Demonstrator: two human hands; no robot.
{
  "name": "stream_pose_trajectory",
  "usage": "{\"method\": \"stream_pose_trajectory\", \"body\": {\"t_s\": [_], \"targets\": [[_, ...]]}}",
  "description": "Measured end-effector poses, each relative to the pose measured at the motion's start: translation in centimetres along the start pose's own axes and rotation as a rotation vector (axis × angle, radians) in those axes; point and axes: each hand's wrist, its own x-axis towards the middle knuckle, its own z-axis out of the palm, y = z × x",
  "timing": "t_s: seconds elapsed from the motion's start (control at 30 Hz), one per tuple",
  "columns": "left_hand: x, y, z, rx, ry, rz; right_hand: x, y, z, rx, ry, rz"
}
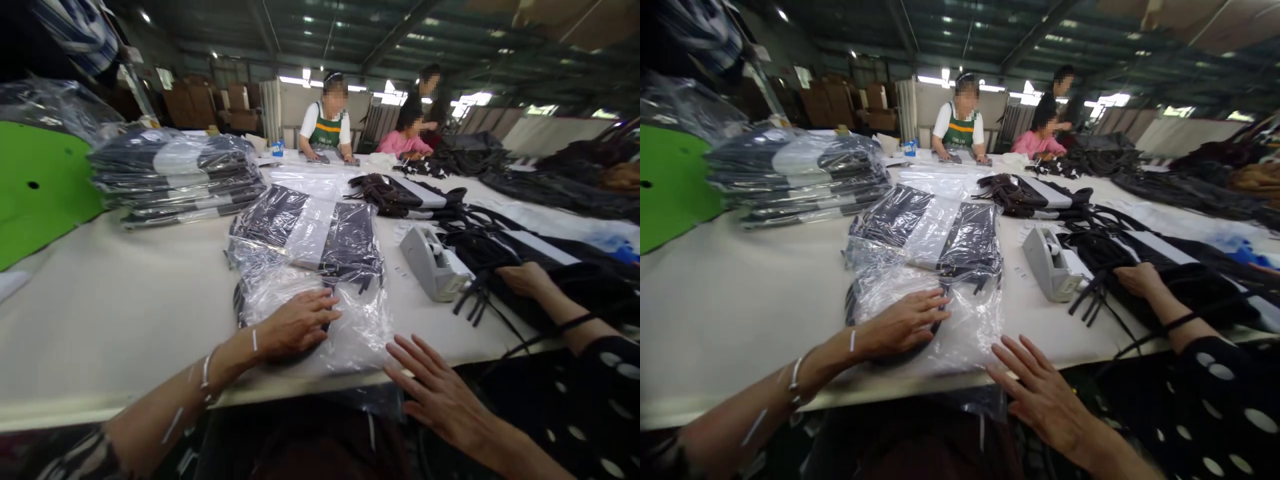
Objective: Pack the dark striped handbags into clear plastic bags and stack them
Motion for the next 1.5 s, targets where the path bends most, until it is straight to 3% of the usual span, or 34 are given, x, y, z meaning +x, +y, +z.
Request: {"method": "stream_pose_trajectory", "body": {"t_s": [0.1,0.17,0.33,0.5,0.67,0.8,1.0,1.07,1.2,1.27,1.37,1.5], "targets": [[-0.3,0.5,1.3,-0.025,-0.059,0.058,1.6,-1.3,1.3,0.057,0.157,-0.108],[-0.6,1.1,1.2,-0.047,-0.017,0.039,3.6,-1.4,1.2,0.162,0.238,-0.159],[-2.5,3.9,-0.5,-0.328,0.028,-0.204,10.1,0.1,-1.7,0.403,0.403,0.032],[-4.5,4.5,-1.4,-0.672,0.113,-0.521,18.5,3.2,-1.7,0.538,0.287,0.382],[-4.6,3.3,0.3,-0.634,0.273,-0.799,25.0,5.5,2.1,0.656,0.176,0.528],[-4.5,2.0,1.5,-0.672,0.317,-0.859,26.3,6.2,5.1,0.666,0.145,0.554],[-4.9,0.7,1.1,-0.823,0.22,-0.841,27.1,6.6,6.8,0.687,0.163,0.526],[-4.8,0.3,0.0,-0.82,0.232,-0.846,27.9,6.6,6.8,0.686,0.122,0.473],[-3.1,-2.0,-3.8,-0.575,0.457,-0.8,29.4,6.9,7.0,0.643,0.07,0.452],[-1.5,-4.1,-5.7,-0.52,0.508,-0.779,29.8,7.1,7.4,0.617,0.071,0.47],[0.8,-7.1,-7.2,-0.613,0.392,-0.794,30.0,7.4,8.0,0.609,0.075,0.481],[2.2,-9.7,-7.2,-0.717,0.257,-0.779,29.8,7.4,8.2,0.618,0.078,0.476]]}}
